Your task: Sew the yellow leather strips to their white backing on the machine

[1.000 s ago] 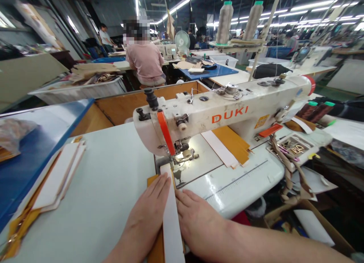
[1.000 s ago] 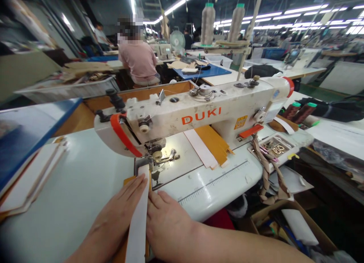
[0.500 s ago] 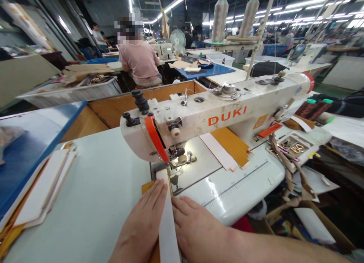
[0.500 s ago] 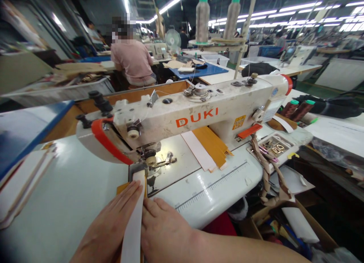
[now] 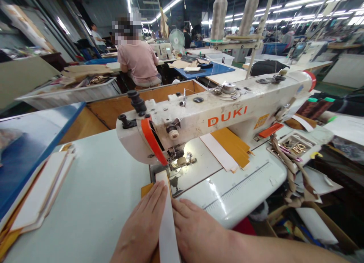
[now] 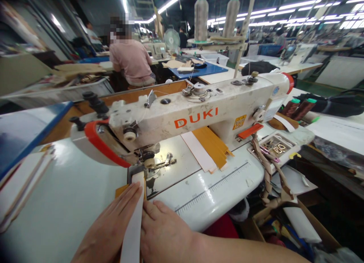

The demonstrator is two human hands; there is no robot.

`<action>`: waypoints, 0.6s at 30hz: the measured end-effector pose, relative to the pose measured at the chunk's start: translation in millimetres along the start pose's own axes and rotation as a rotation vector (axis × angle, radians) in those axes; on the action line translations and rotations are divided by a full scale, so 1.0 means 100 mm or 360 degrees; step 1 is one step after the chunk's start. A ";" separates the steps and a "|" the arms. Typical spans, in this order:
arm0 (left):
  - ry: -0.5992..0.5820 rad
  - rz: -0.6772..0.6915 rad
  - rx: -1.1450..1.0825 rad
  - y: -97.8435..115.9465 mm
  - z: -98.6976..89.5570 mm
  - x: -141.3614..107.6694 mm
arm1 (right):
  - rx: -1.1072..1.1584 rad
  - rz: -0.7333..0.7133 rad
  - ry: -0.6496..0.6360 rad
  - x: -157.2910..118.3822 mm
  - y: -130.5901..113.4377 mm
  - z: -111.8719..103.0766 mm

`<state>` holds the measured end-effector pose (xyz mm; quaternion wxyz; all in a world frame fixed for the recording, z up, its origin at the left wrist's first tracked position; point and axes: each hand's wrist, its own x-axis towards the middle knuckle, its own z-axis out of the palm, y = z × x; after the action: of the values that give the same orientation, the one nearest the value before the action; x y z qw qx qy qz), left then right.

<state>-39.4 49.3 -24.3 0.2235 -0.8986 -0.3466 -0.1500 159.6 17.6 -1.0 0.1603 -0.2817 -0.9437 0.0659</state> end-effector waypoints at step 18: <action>-0.0046 -0.0023 0.0008 0.01 0.03 -0.03 | -0.0009 -0.0006 -0.0024 0.01 0.00 0.01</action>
<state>-40.2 48.9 -28.6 0.2197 -0.8975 -0.3566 -0.1378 158.7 17.6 -1.8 0.1526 -0.2799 -0.9456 0.0650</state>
